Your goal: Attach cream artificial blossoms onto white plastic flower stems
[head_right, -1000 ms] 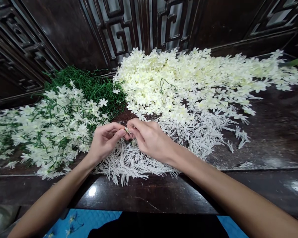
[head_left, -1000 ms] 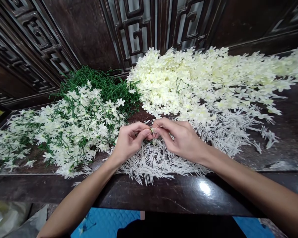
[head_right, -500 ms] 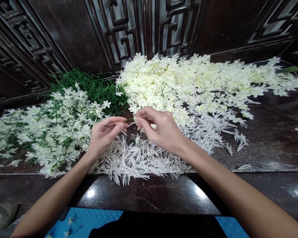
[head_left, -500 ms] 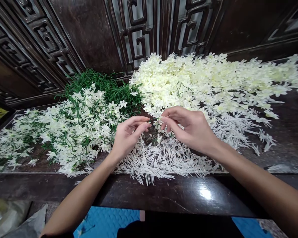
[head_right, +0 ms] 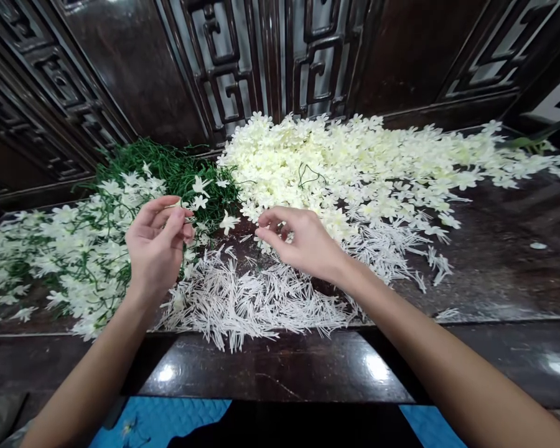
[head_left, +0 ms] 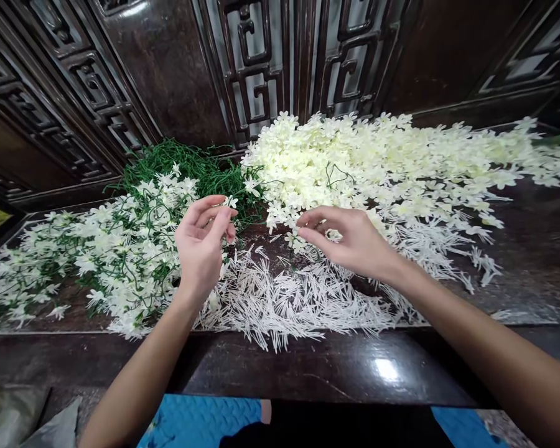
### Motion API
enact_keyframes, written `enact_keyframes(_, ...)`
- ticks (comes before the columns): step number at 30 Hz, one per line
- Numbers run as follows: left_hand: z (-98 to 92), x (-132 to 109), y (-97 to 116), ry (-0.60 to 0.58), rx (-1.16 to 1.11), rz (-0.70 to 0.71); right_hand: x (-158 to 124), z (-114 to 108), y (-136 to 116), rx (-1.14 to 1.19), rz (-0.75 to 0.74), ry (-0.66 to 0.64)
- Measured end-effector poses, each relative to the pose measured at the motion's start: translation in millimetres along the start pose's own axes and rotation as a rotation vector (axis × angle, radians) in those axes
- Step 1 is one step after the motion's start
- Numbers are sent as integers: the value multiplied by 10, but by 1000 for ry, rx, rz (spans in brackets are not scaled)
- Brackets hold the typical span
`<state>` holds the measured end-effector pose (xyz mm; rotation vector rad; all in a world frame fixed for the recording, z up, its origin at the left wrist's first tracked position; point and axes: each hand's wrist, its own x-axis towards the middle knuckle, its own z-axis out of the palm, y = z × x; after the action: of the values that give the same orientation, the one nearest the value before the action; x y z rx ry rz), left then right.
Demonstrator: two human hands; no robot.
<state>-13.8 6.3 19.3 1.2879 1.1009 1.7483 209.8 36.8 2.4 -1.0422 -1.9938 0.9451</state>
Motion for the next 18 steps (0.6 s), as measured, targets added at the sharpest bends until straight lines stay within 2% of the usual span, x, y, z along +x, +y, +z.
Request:
enact_keyframes(3, -35, 44, 17, 71, 2, 99, -21, 34, 36, -140, -101, -86)
enact_keyframes(9, -259, 224, 0, 337, 51, 457, -41, 63, 204, -455, -161, -241)
enact_keyframes(15, -402, 288, -6, 337, 244, 649, -49, 80, 233, -536, -204, -271)
enact_keyframes(18, -443, 275, 21, 385, 476, 610, -43, 79, 200, -560, -204, -269)
